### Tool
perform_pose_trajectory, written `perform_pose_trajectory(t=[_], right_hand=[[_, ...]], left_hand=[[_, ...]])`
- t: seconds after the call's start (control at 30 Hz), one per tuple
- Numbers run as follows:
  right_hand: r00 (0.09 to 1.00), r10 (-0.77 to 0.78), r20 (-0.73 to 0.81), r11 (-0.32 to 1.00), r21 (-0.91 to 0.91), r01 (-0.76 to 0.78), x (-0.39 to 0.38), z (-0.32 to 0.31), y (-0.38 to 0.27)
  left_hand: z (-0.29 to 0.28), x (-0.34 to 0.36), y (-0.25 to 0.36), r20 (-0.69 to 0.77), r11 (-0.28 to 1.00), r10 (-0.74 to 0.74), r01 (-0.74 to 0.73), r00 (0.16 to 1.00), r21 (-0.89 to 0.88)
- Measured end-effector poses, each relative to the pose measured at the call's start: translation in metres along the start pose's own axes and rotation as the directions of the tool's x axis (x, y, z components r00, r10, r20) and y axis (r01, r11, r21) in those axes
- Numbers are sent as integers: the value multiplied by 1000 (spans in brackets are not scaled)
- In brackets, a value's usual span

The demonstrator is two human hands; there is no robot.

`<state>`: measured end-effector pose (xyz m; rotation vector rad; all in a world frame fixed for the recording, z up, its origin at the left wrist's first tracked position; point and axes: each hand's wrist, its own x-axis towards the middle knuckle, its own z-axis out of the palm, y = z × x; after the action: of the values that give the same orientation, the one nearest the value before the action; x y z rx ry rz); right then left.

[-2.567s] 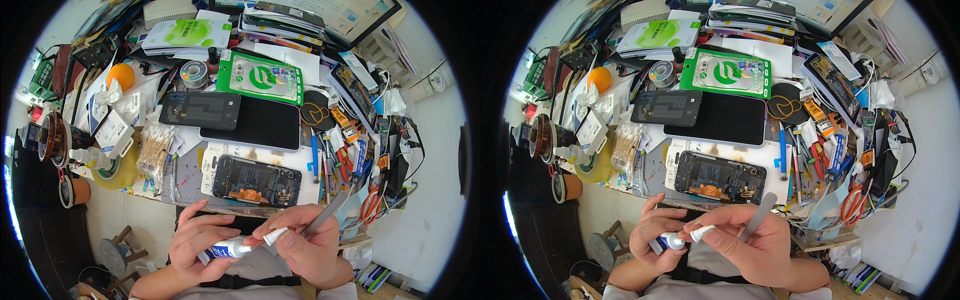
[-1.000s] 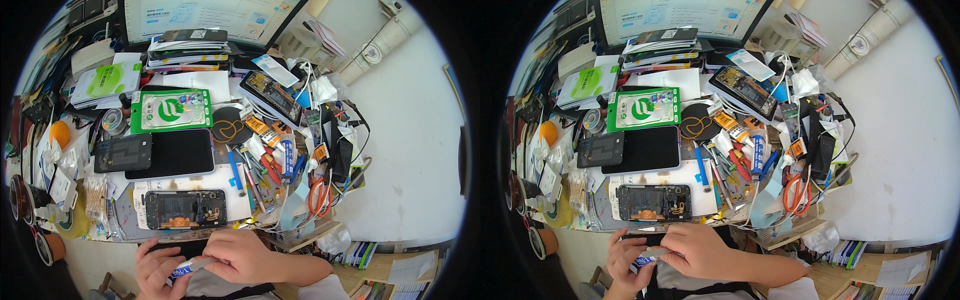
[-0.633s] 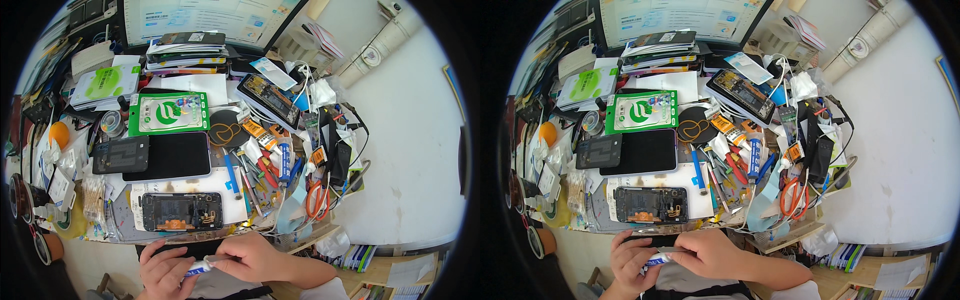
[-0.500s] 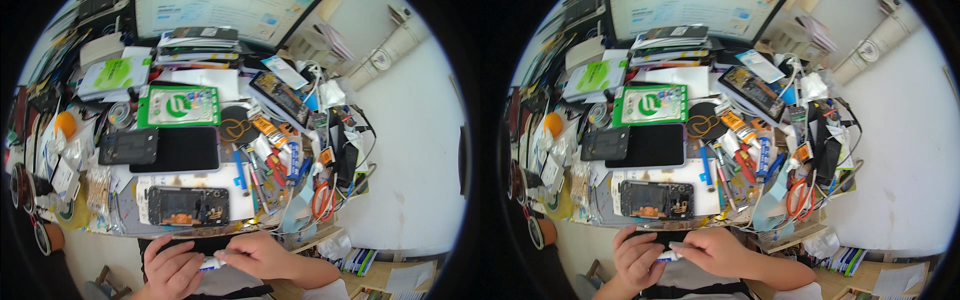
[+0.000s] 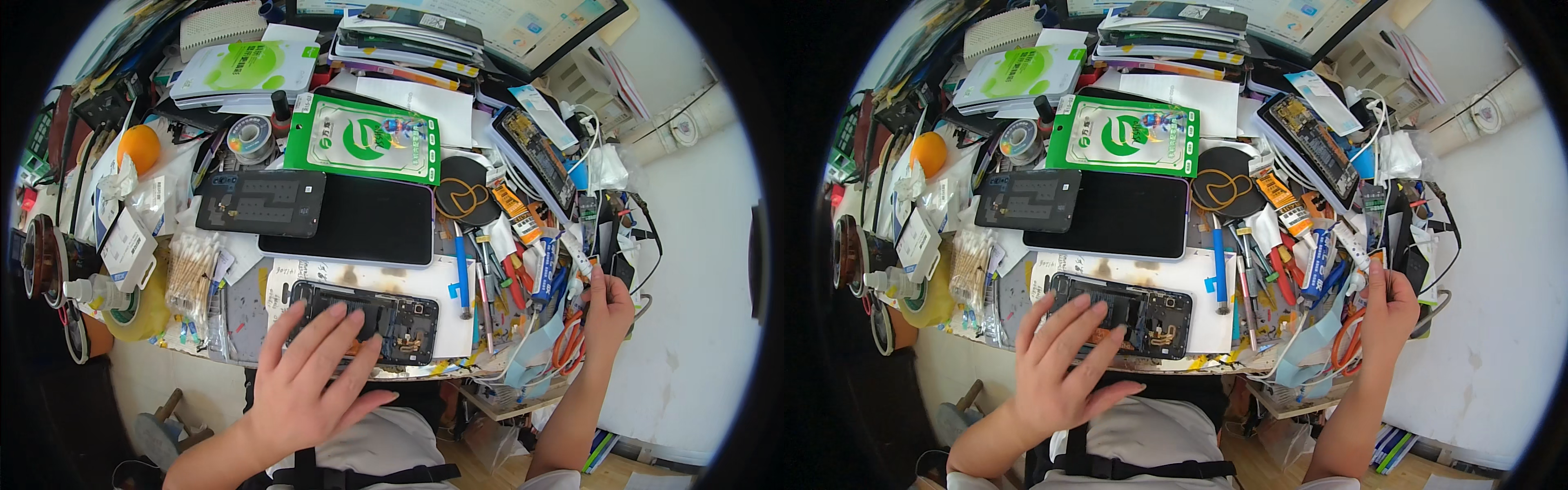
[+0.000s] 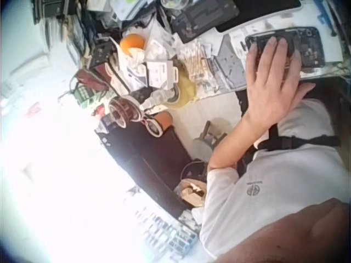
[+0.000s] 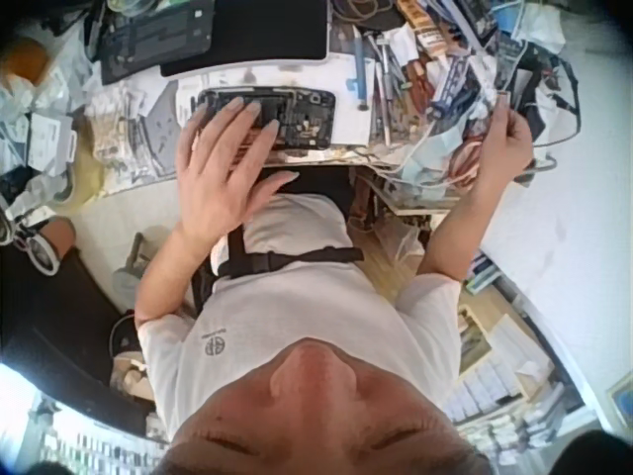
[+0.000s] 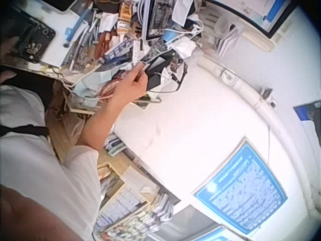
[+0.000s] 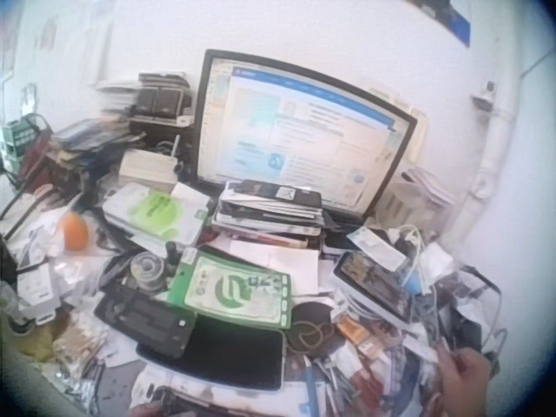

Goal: The person works on a disassembled smartphone, using tweezers to adjust internal components and applying adhesive from a tube to the device's frame. The person repeatedly wipes the area with a cloth and continues to manipulate small parts inside the phone.

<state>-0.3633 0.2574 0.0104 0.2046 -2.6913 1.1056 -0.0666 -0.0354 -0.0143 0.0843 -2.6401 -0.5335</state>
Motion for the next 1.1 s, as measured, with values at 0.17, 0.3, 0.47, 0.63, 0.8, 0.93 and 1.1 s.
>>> perform_pose_trajectory(t=[0.17, 0.3, 0.47, 0.63, 0.8, 0.93, 1.1], right_hand=[[973, -217, -81, 975, -61, 212, -2, 11, -1], [968, -236, -88, 944, 214, 250, -34, 12, -40], [838, -534, 110, 661, 673, 333, -56, 34, -76], [689, -508, 516, 671, 739, -59, -55, 68, -104], [506, -557, 659, 694, 704, -153, -52, 90, -106], [522, -578, 628, 671, 729, -134, -51, 102, -98], [576, -535, 618, 681, 719, -139, -59, 108, -99]], left_hand=[[3, 24, -18, 66, 999, -24, 21, 998, 48], [10, 26, -20, 132, 998, -57, 53, 990, 36], [15, 28, -15, 212, 994, -100, 88, 972, 66], [18, 31, -14, 154, 990, -136, 131, 979, 43], [21, 30, -18, 165, 992, -119, 111, 979, 56], [20, 30, -18, 192, 992, -116, 106, 974, 62], [21, 29, -19, 197, 991, -124, 113, 973, 66]])
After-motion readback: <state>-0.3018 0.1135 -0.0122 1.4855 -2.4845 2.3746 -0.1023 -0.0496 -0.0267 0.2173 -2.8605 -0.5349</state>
